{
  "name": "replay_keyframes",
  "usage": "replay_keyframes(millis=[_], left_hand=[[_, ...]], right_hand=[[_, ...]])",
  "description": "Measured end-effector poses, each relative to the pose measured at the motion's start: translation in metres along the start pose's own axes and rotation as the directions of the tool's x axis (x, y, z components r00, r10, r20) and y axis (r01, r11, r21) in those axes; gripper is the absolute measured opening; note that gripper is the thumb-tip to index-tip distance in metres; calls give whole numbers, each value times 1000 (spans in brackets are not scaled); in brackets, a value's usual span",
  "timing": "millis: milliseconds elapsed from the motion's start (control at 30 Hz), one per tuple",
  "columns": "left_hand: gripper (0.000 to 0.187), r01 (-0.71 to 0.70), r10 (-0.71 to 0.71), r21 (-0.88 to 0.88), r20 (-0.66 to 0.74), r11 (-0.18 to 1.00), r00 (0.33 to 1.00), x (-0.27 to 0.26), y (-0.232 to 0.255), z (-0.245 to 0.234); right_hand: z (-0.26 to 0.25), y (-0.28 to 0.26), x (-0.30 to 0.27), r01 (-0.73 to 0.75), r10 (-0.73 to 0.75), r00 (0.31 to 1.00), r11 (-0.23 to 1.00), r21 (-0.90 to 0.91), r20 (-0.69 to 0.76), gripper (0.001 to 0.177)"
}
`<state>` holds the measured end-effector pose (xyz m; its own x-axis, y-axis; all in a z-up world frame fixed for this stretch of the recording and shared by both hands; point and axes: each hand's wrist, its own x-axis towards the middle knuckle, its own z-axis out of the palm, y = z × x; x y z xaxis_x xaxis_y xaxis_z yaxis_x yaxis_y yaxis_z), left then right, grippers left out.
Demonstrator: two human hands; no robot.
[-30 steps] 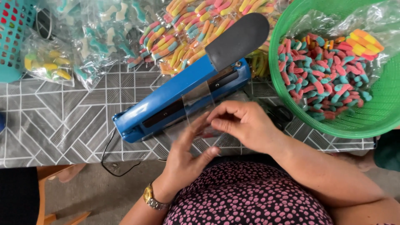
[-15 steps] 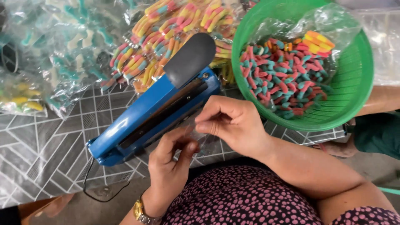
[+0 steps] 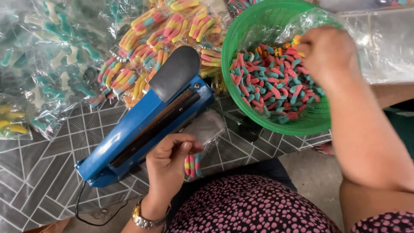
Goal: Manually filling small plastic bags with gummy candies and sealing them using a heat sealer.
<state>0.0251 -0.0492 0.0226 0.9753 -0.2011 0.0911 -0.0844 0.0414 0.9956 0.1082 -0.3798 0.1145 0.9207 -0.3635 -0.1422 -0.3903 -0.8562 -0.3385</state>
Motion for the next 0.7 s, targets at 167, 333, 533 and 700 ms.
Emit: replay_keyframes(millis=[167,333,533,700], left_hand=[[12,88,-96,-104,-73,991,993,4,-5,0],[16,-28,22,-38,-142,999,990,2,1,2],[11,-120,116,-5,-210,993,971,0,-8,1],[7,-122,123,17,-174,992,977,3,-1,2]], right_hand=[[9,79,56,-141,145,989,977,-162,17,44],[35,139,86,171,-189,982,904,-392,-7,51],[30,132,72,369,-381,924,880,-300,18,42],[29,147,73,519,-547,827,832,-197,-129,28]])
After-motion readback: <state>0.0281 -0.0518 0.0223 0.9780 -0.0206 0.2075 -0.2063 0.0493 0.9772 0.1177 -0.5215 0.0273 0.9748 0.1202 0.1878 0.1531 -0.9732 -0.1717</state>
